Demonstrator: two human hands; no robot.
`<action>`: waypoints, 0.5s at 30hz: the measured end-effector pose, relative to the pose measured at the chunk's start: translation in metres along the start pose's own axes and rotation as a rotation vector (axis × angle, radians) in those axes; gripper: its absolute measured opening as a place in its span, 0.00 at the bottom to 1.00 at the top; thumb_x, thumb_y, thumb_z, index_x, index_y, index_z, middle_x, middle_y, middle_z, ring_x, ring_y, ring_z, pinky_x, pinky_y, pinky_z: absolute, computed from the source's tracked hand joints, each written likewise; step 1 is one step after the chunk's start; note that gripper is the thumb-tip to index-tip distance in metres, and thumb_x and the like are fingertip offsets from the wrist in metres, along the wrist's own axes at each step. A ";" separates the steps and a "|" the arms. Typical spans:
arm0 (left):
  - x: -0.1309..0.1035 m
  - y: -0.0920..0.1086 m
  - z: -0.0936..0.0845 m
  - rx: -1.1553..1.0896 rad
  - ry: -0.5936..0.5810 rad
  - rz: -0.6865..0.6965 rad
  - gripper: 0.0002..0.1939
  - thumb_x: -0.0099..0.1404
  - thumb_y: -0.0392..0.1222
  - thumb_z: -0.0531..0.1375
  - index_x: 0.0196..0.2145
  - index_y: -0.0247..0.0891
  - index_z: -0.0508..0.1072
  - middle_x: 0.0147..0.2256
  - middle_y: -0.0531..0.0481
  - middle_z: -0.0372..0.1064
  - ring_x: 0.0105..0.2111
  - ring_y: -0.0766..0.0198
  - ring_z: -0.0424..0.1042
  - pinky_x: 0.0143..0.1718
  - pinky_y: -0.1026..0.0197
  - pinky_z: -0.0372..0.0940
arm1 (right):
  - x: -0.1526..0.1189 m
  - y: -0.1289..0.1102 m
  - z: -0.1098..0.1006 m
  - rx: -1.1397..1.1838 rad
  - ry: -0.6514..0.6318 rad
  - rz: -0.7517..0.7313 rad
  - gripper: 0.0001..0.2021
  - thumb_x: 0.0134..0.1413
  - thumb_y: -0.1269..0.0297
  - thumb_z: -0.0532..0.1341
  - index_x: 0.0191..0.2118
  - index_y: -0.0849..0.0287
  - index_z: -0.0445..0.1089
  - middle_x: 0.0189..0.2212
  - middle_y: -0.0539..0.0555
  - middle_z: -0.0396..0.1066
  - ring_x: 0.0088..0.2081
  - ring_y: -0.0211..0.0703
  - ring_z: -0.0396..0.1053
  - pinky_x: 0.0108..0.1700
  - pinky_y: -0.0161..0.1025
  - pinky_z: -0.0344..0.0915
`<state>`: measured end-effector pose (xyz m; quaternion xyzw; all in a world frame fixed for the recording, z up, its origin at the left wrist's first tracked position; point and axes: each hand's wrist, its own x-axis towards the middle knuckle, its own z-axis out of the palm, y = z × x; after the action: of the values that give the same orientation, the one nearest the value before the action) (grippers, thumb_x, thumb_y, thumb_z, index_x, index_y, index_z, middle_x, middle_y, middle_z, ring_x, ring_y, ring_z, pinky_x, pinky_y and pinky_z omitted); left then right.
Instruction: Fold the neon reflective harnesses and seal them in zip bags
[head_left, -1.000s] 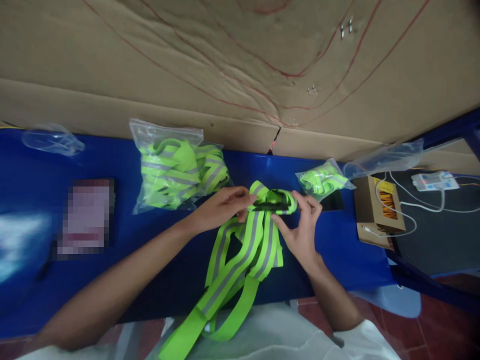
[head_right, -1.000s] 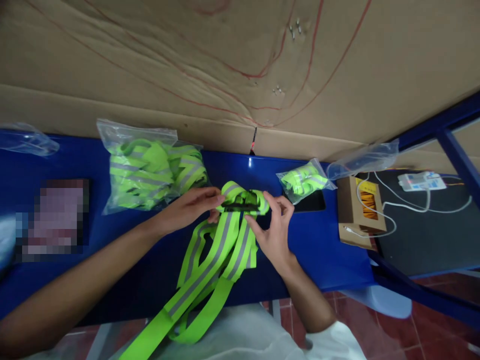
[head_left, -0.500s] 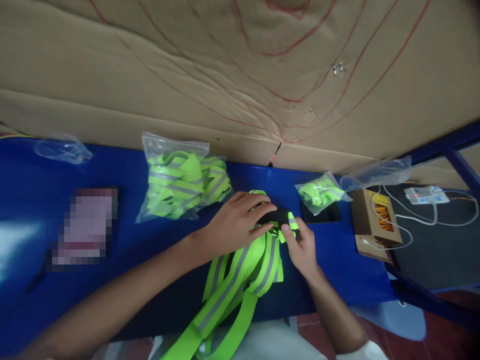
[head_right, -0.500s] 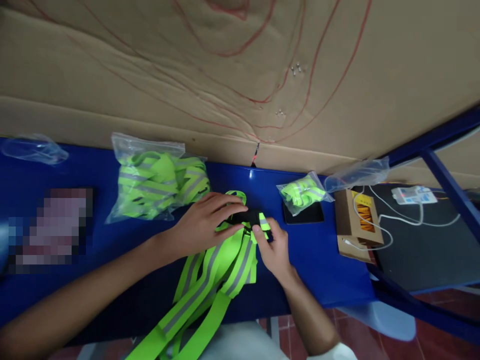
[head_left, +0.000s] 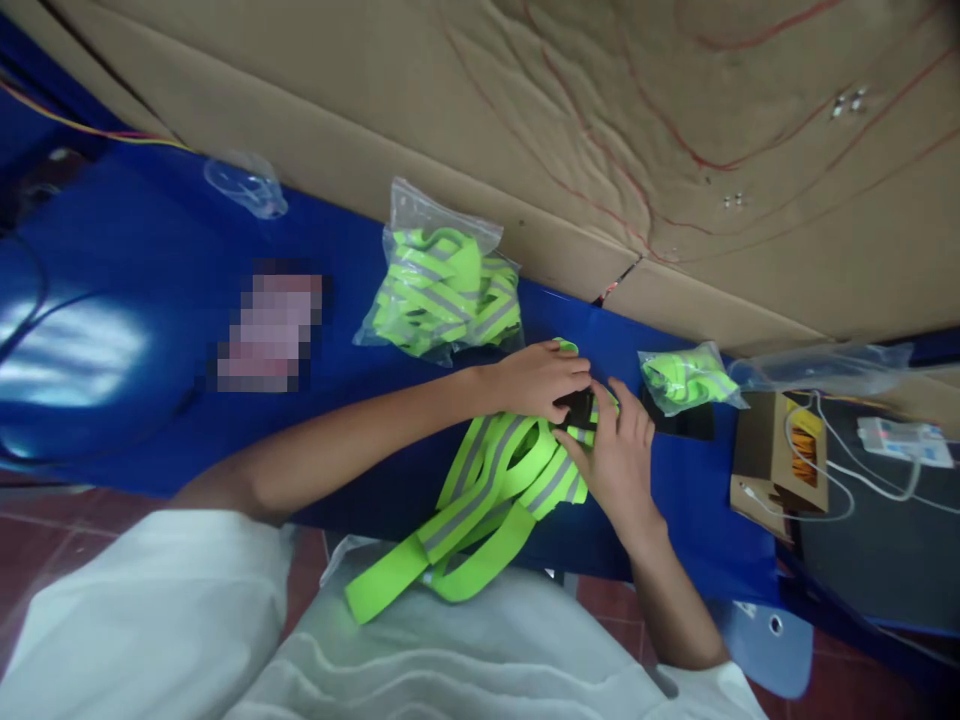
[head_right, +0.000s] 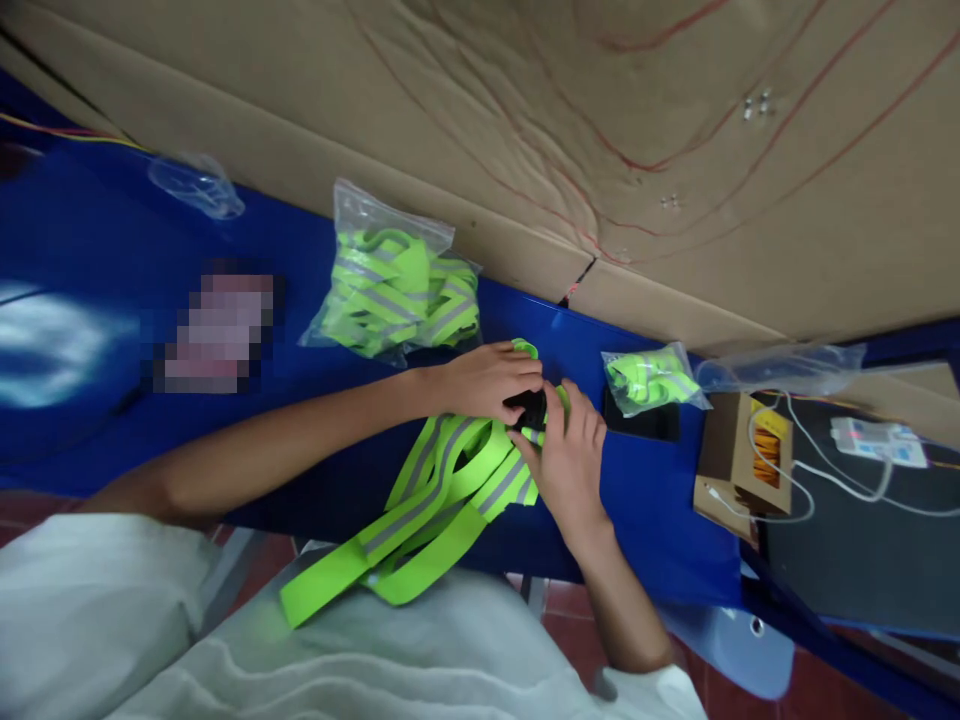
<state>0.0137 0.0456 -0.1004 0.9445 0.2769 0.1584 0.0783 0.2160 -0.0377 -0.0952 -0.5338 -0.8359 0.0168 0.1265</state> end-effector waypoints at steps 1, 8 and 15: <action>0.000 0.000 0.000 0.002 -0.005 0.004 0.13 0.64 0.41 0.63 0.45 0.34 0.75 0.45 0.42 0.75 0.47 0.51 0.72 0.51 0.52 0.61 | 0.003 0.000 -0.002 -0.065 -0.014 -0.044 0.32 0.67 0.50 0.60 0.68 0.64 0.57 0.64 0.72 0.64 0.64 0.69 0.62 0.61 0.63 0.58; -0.013 0.002 0.001 0.015 -0.056 -0.037 0.14 0.66 0.48 0.64 0.44 0.36 0.75 0.44 0.43 0.74 0.47 0.51 0.72 0.48 0.53 0.59 | 0.016 0.019 -0.012 -0.114 -0.190 -0.120 0.23 0.63 0.48 0.64 0.54 0.60 0.67 0.48 0.64 0.76 0.51 0.63 0.71 0.52 0.55 0.64; -0.035 0.003 -0.020 0.101 -0.011 -0.089 0.13 0.68 0.44 0.66 0.46 0.35 0.76 0.43 0.43 0.76 0.47 0.51 0.73 0.49 0.51 0.58 | 0.005 0.047 -0.034 -0.055 -0.038 -0.114 0.24 0.62 0.52 0.65 0.58 0.57 0.64 0.52 0.62 0.74 0.53 0.62 0.72 0.58 0.59 0.62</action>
<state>-0.0197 0.0254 -0.0901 0.9350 0.3256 0.1352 0.0391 0.2634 -0.0164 -0.0684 -0.4883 -0.8673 -0.0036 0.0967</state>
